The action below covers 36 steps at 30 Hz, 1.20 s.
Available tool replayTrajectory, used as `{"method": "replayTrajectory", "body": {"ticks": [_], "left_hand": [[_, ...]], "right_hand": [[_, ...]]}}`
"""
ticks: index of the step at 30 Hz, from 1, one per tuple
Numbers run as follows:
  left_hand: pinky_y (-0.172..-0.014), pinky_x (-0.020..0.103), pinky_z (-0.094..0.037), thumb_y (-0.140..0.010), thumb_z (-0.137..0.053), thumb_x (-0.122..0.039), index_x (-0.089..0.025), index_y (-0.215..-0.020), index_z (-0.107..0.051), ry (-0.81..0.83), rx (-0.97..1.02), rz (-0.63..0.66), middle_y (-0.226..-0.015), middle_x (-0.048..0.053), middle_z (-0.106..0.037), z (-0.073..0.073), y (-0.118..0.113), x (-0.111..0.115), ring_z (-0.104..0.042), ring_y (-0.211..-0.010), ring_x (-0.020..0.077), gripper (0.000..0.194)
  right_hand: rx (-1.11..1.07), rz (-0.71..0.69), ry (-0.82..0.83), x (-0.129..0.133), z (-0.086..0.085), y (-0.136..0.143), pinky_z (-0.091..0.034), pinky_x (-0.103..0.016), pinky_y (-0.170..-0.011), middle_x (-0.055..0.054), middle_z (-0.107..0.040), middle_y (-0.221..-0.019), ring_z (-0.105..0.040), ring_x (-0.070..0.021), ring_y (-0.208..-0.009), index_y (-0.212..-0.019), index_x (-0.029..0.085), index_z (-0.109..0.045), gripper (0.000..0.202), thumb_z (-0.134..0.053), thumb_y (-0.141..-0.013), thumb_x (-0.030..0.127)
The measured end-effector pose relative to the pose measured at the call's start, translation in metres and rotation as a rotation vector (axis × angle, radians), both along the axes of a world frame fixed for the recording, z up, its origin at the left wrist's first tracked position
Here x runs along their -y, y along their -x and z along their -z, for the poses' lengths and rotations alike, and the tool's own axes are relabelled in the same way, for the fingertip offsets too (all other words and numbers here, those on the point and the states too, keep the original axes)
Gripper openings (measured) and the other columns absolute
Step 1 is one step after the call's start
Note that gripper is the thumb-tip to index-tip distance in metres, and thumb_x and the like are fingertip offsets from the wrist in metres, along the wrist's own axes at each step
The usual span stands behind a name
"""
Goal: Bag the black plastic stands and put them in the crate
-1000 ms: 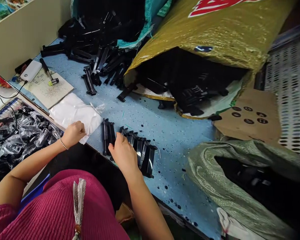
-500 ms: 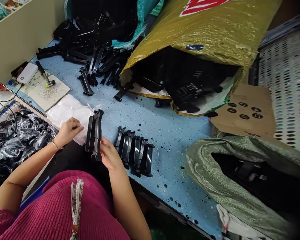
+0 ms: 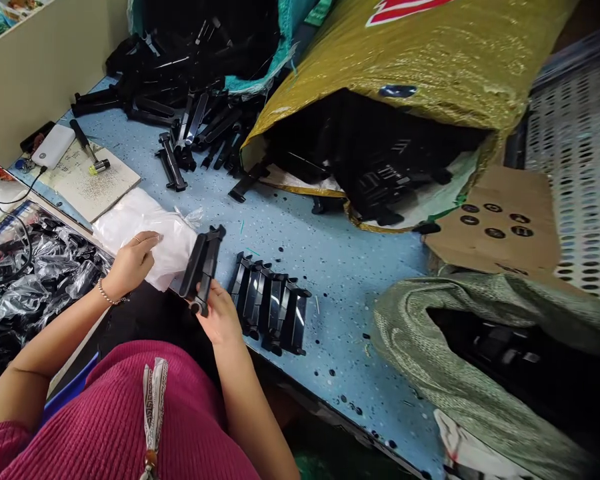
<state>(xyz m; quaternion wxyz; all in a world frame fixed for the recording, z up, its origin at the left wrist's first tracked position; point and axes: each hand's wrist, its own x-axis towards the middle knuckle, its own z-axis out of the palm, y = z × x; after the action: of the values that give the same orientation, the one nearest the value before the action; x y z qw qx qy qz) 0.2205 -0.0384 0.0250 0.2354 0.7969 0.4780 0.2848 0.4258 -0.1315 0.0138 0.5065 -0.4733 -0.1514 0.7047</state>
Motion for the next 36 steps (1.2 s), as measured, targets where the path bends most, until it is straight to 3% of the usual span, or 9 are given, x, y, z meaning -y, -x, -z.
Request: {"method": "replayTrajectory", "body": {"ticks": [4,7,10,12,18,22,24,29,36], "left_hand": [[-0.072,0.024,-0.06,-0.086,-0.052,-0.005,-0.019,-0.14,-0.06,0.1,0.106,0.134,-0.139,0.015,-0.059,-0.002,0.0,-0.006,-0.065,-0.08,0.0102,0.057],[-0.081,0.028,-0.062,-0.088,-0.051,-0.005,-0.023,-0.152,-0.049,0.087,0.101,0.273,-0.146,0.016,-0.053,-0.003,0.009,-0.012,-0.068,-0.103,0.0175,0.067],[-0.104,0.037,-0.057,-0.088,-0.044,0.001,-0.026,-0.162,-0.031,-0.024,-0.029,0.347,-0.155,0.016,-0.045,-0.004,0.018,-0.011,-0.055,-0.138,0.0261,0.08],[-0.111,0.041,-0.053,-0.088,-0.042,0.002,-0.026,-0.166,-0.021,-0.096,-0.112,0.341,-0.159,0.017,-0.042,-0.006,0.021,-0.006,-0.05,-0.144,0.0275,0.085],[-0.111,0.042,-0.054,-0.089,-0.04,0.002,-0.025,-0.168,-0.011,-0.15,-0.195,0.213,-0.162,0.019,-0.038,-0.003,0.022,0.009,-0.048,-0.146,0.0301,0.088],[-0.095,0.035,-0.062,-0.088,-0.045,0.0,-0.025,-0.165,-0.019,-0.094,-0.09,0.095,-0.157,0.02,-0.041,0.003,0.025,0.008,-0.069,-0.117,0.0226,0.086],[-0.09,0.032,-0.063,-0.087,-0.046,0.0,-0.026,-0.165,-0.02,-0.095,-0.053,0.091,-0.155,0.02,-0.043,0.005,0.022,0.01,-0.07,-0.109,0.0201,0.087],[-0.101,0.039,-0.06,-0.086,-0.043,0.003,-0.028,-0.167,-0.011,-0.227,-0.116,0.136,-0.154,0.019,-0.045,0.006,0.009,0.019,-0.055,-0.138,0.0294,0.093],[-0.1,0.036,-0.06,-0.087,-0.044,0.003,-0.027,-0.167,-0.01,-0.247,-0.055,0.095,-0.154,0.02,-0.044,0.002,0.004,0.021,-0.056,-0.138,0.0281,0.092]], "right_hand": [[-0.217,-0.28,0.109,0.034,-0.007,-0.002,-0.054,-0.028,-0.055,-0.005,-0.072,-0.076,-0.069,-0.0198,-0.068,-0.094,0.019,-0.073,0.039,-0.08,-0.075,0.052],[-0.424,-0.419,0.21,0.041,-0.002,0.001,-0.054,-0.022,-0.051,-0.005,-0.074,-0.081,-0.065,-0.0138,-0.065,-0.1,0.018,-0.074,0.035,-0.077,-0.079,0.046],[-0.482,-0.382,0.181,0.03,0.006,0.001,-0.053,-0.012,-0.05,-0.002,-0.074,-0.093,-0.06,-0.0077,-0.068,-0.11,0.023,-0.072,0.039,-0.078,-0.08,0.047],[-0.485,-0.358,0.145,0.02,0.009,0.0,-0.054,-0.009,-0.051,-0.003,-0.073,-0.098,-0.058,-0.0069,-0.072,-0.115,0.023,-0.072,0.043,-0.079,-0.08,0.048],[-0.503,-0.272,0.116,0.017,0.005,0.003,-0.059,-0.009,-0.056,-0.004,-0.071,-0.102,-0.058,-0.0082,-0.078,-0.115,0.023,-0.072,0.043,-0.078,-0.082,0.05],[-0.611,-0.266,0.134,0.023,0.007,0.006,-0.057,-0.004,-0.056,-0.001,-0.07,-0.099,-0.056,-0.0058,-0.075,-0.123,0.023,-0.066,0.044,-0.078,-0.085,0.042],[-0.706,-0.276,0.172,0.022,0.01,0.008,-0.058,-0.003,-0.061,-0.001,-0.071,-0.099,-0.057,-0.0046,-0.076,-0.123,0.02,-0.064,0.044,-0.08,-0.085,0.034],[-0.827,-0.179,0.191,0.019,0.014,0.01,-0.058,-0.001,-0.066,-0.002,-0.07,-0.102,-0.058,-0.0041,-0.078,-0.122,0.015,-0.064,0.049,-0.085,-0.079,0.028],[-0.779,-0.189,0.112,0.02,0.01,0.011,-0.056,0.0,-0.063,0.0,-0.07,-0.1,-0.056,-0.0044,-0.077,-0.122,0.02,-0.067,0.052,-0.088,-0.077,0.035]]}}
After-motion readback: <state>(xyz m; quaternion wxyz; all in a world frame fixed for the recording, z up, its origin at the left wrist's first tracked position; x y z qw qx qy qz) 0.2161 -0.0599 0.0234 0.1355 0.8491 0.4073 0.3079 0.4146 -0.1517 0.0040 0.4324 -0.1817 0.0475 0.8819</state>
